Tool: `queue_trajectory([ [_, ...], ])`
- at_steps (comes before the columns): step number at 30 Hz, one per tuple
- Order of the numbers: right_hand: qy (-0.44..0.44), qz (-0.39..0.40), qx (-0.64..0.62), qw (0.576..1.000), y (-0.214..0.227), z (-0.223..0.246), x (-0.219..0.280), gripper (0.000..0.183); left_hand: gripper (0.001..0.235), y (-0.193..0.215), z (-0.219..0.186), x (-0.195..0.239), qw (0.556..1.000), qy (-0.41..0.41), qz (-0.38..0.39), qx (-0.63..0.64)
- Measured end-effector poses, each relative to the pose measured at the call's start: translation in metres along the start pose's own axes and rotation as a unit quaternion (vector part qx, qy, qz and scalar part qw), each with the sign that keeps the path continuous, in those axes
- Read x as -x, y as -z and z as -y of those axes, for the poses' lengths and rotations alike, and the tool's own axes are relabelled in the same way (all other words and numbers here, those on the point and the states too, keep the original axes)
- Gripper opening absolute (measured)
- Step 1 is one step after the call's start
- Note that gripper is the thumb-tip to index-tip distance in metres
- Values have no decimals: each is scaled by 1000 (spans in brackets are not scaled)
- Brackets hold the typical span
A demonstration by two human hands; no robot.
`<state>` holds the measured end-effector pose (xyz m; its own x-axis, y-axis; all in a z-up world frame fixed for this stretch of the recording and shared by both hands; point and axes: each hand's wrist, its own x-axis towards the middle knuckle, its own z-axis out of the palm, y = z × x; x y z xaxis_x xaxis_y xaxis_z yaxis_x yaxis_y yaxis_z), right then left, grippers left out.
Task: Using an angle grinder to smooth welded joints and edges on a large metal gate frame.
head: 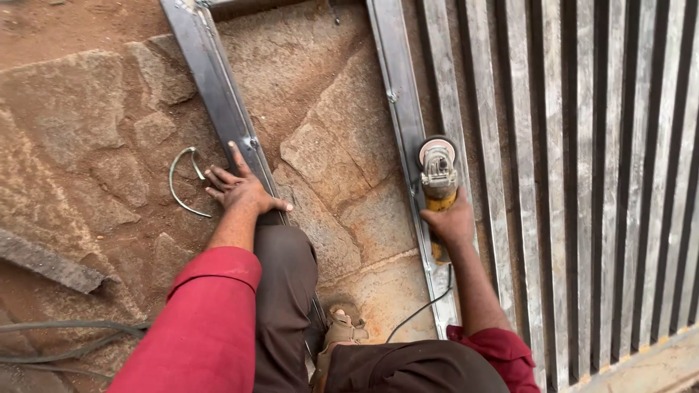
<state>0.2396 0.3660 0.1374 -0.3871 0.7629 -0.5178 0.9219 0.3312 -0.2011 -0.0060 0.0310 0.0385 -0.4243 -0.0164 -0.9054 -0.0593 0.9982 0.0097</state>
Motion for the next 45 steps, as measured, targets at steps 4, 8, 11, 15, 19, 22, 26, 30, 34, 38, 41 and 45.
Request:
queue_trajectory([
  [4,122,-12,76,990,15,56,-19,70,184,6,-3,5,1000,-7,4,-6],
  [8,71,29,-7,997,19,97,-52,72,182,5,-1,5,1000,-3,13,-9],
  [11,120,38,3,992,20,112,-75,71,183,9,-2,10,1000,-2,16,-4],
  [15,183,-2,31,983,22,117,-85,74,184,9,-2,12,1000,-2,14,0],
  [19,152,34,24,988,20,107,-90,76,183,6,-1,7,1000,-3,16,-4],
  [22,186,27,51,981,22,112,-88,74,183,8,-2,11,1000,0,10,-7],
  [26,86,46,60,993,24,126,-91,74,185,8,-2,13,1000,4,7,-2],
  [30,153,20,71,986,25,129,-89,72,186,12,-4,13,1000,1,8,-1],
  [34,172,7,102,980,27,119,-89,77,184,9,-4,14,1000,4,7,-1],
  [38,141,29,99,985,28,121,-90,78,184,10,-4,13,1000,1,4,1],
  [41,163,35,107,980,24,117,-90,76,185,6,-2,12,1000,3,6,4],
  [45,142,20,90,986,21,118,-96,76,183,7,-3,11,1000,5,9,-1],
])
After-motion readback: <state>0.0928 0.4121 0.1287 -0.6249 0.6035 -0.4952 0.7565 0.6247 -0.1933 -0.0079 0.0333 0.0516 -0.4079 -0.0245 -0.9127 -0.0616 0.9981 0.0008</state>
